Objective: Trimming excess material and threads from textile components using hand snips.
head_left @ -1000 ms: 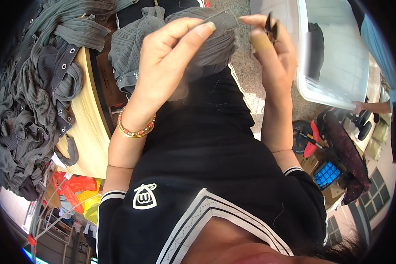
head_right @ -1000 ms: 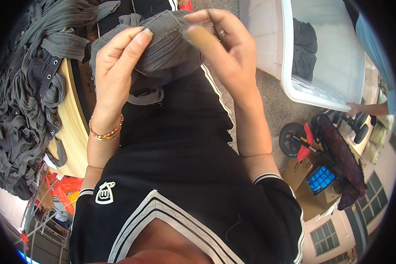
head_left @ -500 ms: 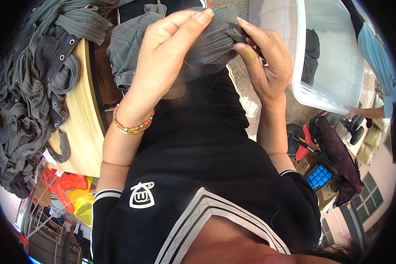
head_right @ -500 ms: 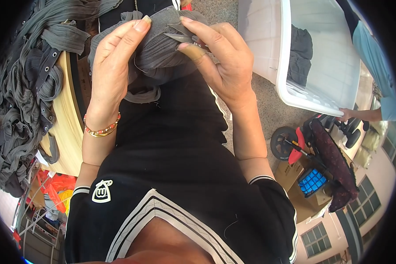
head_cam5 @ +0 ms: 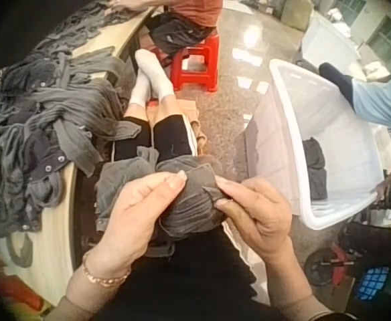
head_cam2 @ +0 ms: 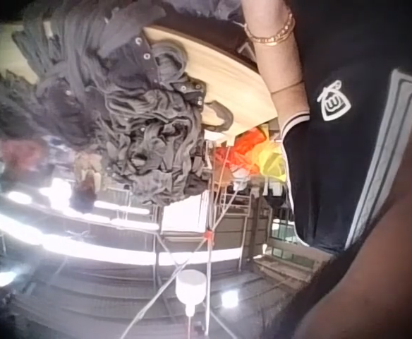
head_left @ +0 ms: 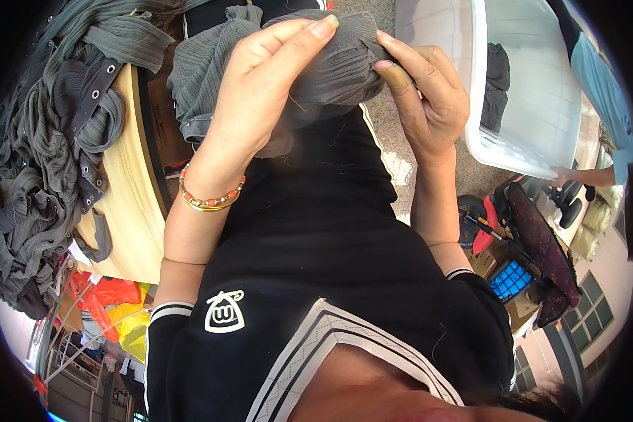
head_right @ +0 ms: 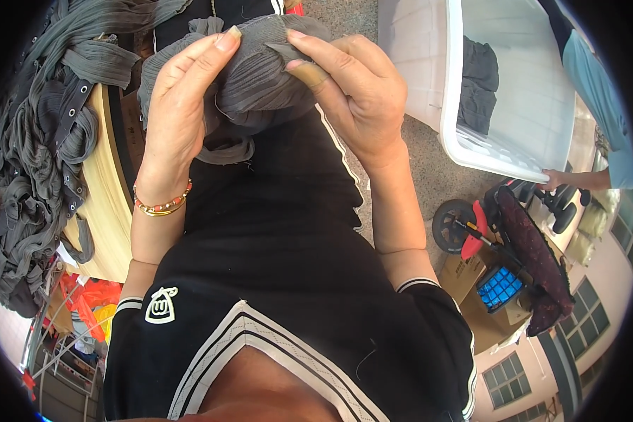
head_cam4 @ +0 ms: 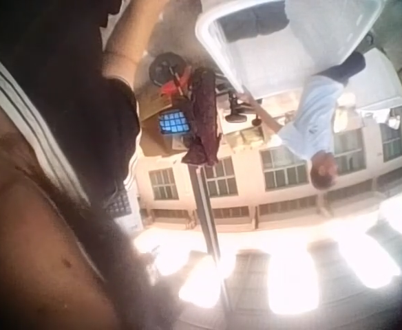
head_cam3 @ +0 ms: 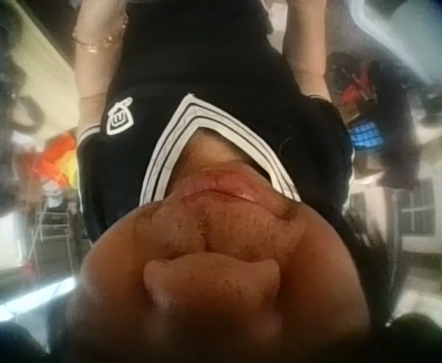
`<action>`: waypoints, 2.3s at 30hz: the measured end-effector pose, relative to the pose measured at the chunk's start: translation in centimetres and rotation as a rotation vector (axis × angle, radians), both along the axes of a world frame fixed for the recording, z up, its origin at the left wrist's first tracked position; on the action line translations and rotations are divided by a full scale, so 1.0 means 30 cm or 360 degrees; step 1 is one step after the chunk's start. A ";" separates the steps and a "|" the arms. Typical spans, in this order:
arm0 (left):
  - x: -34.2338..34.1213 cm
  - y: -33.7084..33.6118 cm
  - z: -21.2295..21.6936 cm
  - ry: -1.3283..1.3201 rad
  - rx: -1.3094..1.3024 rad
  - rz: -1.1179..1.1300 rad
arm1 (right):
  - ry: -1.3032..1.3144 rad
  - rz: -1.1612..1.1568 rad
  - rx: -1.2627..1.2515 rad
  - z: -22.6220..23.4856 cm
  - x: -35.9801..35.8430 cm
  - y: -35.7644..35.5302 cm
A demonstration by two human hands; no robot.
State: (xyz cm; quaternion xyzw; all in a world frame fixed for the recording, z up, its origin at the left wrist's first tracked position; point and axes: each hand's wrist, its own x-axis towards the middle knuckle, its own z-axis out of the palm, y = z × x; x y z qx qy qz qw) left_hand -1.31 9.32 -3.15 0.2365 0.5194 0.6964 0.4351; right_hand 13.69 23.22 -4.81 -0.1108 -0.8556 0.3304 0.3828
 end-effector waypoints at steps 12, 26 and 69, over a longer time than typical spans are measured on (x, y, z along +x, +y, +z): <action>-0.044 0.000 -0.089 -0.0191 -0.0072 -0.0358 | -0.0078 0.0273 -0.1742 -0.070 0.007 0.040; -0.040 -0.054 -0.164 0.0175 -0.0308 -0.0471 | -0.0003 -0.0145 -0.1746 -0.174 0.095 0.089; -0.094 -0.048 -0.300 0.0114 -0.0559 -0.0526 | -0.0866 -0.0999 -0.0767 -0.461 0.198 0.244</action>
